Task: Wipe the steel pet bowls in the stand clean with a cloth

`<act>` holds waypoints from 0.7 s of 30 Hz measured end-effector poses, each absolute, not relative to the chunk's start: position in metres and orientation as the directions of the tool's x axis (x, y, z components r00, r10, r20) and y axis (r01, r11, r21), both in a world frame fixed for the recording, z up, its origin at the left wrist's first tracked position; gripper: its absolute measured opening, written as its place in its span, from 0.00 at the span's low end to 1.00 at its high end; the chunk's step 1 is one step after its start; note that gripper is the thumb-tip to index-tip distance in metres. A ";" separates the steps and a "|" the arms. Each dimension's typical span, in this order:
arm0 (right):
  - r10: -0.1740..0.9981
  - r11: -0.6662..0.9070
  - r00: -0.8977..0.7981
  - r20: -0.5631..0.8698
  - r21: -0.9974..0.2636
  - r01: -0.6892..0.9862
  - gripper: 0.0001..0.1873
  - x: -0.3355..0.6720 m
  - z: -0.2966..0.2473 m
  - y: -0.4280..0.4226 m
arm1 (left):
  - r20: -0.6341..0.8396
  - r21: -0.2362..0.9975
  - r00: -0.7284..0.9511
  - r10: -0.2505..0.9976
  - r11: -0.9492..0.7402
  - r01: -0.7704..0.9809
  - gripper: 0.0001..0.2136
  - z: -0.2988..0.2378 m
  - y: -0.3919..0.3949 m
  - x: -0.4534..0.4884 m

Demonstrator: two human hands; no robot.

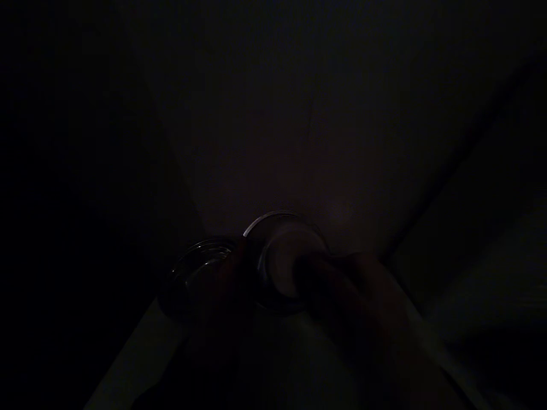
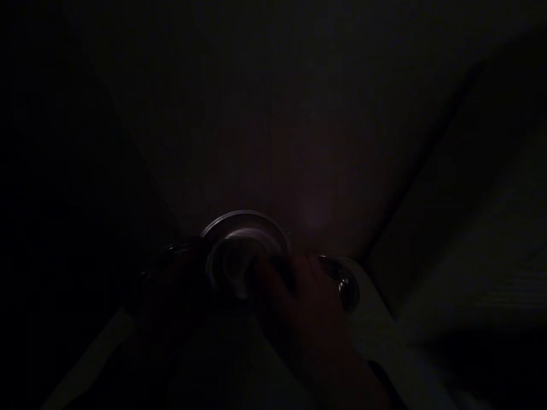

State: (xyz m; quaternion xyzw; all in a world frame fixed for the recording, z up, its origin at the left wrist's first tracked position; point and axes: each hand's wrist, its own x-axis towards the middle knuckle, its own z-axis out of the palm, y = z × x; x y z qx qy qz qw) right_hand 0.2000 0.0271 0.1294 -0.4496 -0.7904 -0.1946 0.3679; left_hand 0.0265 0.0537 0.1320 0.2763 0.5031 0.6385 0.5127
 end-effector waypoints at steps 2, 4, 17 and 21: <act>0.557 0.526 -0.366 0.746 0.025 0.850 0.19 0.194 0.127 0.025 | -0.150 0.926 -0.333 0.931 0.014 -0.377 0.09 0.129 0.055 0.027; 0.542 0.546 -0.383 0.748 0.033 0.837 0.21 0.192 0.126 0.023 | -0.142 0.923 -0.356 0.923 -0.006 -0.384 0.09 0.127 0.055 0.026; 0.587 0.511 -0.172 0.791 -0.197 0.837 0.13 0.192 0.107 0.032 | -0.144 0.895 -0.232 0.962 0.026 -0.446 0.15 0.135 0.052 0.033; 0.541 0.537 -0.250 0.803 -0.101 0.838 0.11 0.190 0.112 0.029 | -0.159 0.889 -0.224 0.962 0.041 -0.456 0.18 0.134 0.052 0.034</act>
